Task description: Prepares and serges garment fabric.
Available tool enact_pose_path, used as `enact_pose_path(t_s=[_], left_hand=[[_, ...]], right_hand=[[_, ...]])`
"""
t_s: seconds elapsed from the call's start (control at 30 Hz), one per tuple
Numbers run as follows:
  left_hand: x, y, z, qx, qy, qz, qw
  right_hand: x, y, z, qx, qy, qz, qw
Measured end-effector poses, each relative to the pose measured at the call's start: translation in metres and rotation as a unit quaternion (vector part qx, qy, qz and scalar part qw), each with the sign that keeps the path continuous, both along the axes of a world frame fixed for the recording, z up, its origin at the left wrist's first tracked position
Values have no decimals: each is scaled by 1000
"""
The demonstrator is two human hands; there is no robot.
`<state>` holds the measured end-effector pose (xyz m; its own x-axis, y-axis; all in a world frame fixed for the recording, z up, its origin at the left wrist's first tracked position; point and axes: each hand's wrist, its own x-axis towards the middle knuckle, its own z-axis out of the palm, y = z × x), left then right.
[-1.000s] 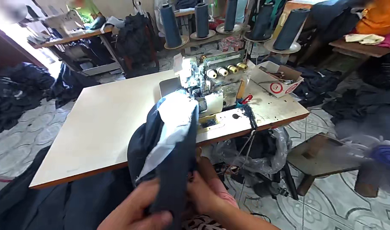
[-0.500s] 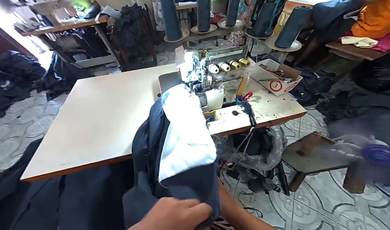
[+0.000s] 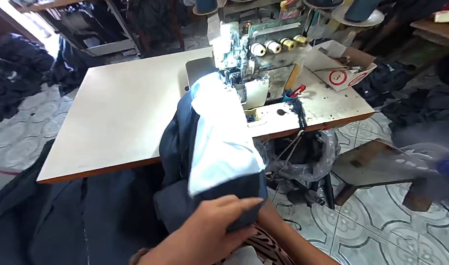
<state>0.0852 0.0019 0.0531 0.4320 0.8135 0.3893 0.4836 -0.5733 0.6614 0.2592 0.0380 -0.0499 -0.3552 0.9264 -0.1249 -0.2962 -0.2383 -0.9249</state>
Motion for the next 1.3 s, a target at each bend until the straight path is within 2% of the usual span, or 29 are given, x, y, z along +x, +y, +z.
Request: enact_pose_path(t_s=[0.07, 0.13, 0.2, 0.33, 0.5, 0.63, 0.73, 0.8, 0.9, 0.97, 1.07, 1.13, 1.17, 1.23, 1.3], left_hand=[[2, 2, -47, -30, 57, -34, 997], [-7, 4, -62, -47, 70, -39, 996], [-12, 7, -58, -45, 65, -49, 996], [-1, 10, -55, -9, 53, -63, 997], [8, 11, -61, -2, 169, -32, 985], [9, 11, -67, 70, 137, -2, 988], [14, 14, -70, 61, 174, -9, 983], [13, 14, -69, 23, 174, -41, 984], [-17, 18, -58, -139, 109, -94, 980], [-52, 24, -64, -226, 73, -74, 968], [-87, 39, -90, -370, 111, -29, 922], [-90, 45, -116, -440, 128, 30, 888], [-83, 44, -123, -473, 118, 101, 867], [-59, 36, -126, -509, 27, 260, 820], [-46, 36, -115, -572, -91, 297, 759]], right_hand=[[7, -5, -3, 45, -5, -21, 999], [9, -4, -3, 17, -21, -52, 998], [13, -2, -2, 7, -37, -53, 998], [21, 3, -1, 85, -37, -18, 996], [29, 10, -8, 114, -62, 1, 991], [31, 14, -9, 83, -31, -17, 996], [31, 13, -12, 124, -47, -35, 991], [34, 15, -10, 145, -58, -33, 987], [40, 19, -6, 104, -61, -12, 993], [47, 21, -5, 80, -71, 8, 994], [47, 25, -10, 79, -84, 17, 993], [34, 24, -4, 112, -50, 46, 991], [24, 22, 7, 122, -6, 63, 990], [2, 24, 45, 145, 97, 84, 981], [-15, 36, 87, 151, 192, 95, 965]])
